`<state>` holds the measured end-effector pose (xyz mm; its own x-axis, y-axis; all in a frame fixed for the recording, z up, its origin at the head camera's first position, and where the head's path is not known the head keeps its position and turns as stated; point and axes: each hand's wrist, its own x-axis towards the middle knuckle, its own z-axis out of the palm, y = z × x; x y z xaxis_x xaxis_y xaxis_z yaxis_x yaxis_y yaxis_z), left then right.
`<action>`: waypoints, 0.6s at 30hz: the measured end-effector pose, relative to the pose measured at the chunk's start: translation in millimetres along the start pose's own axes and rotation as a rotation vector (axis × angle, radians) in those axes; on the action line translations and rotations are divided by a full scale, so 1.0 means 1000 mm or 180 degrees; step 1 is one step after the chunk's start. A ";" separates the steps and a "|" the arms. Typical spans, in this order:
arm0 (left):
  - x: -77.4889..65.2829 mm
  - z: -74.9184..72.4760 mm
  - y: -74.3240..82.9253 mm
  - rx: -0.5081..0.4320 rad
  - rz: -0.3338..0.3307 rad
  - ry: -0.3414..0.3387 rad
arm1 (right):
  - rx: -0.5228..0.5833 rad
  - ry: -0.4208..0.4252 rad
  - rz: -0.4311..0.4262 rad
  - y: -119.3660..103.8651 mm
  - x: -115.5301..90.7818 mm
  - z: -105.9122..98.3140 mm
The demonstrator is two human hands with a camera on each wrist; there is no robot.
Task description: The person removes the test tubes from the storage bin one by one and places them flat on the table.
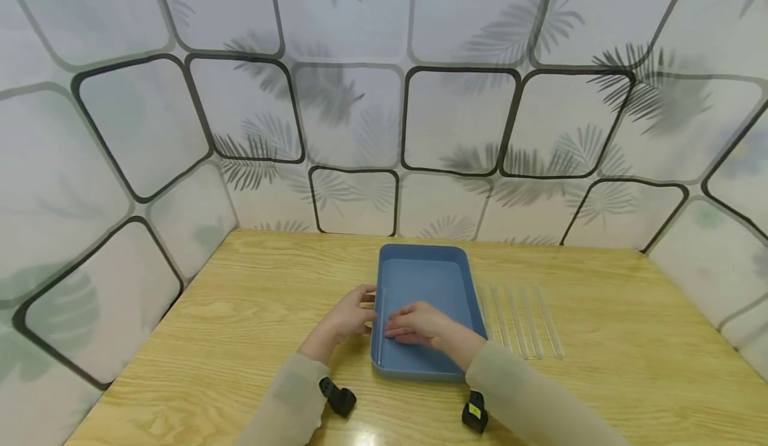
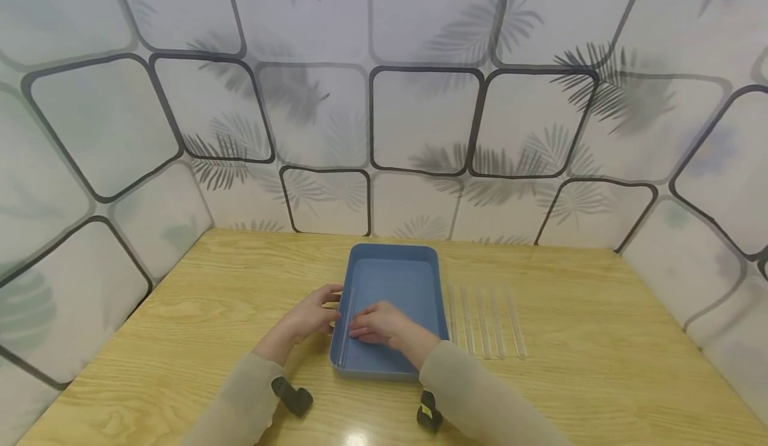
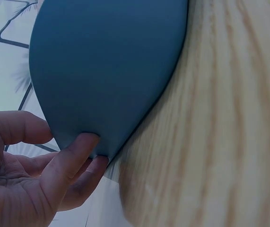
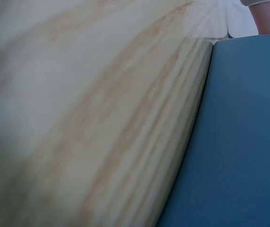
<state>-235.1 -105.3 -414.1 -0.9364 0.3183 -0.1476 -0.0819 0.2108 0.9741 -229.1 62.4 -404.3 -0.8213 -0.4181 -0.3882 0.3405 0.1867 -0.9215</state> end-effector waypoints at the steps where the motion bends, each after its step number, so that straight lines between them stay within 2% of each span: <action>1: 0.000 0.000 0.000 0.0008 -0.0004 0.0003 | -0.0002 -0.0011 -0.0005 0.000 0.000 0.000; 18: -0.002 0.000 0.001 0.0035 0.0020 0.0011 | -0.0132 0.0090 -0.0003 0.005 0.008 0.001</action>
<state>-233.3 -105.6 -412.7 -0.9381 0.3165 -0.1408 -0.0722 0.2188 0.9731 -233.4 58.9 -411.8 -0.8344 -0.3930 -0.3865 0.3211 0.2234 -0.9203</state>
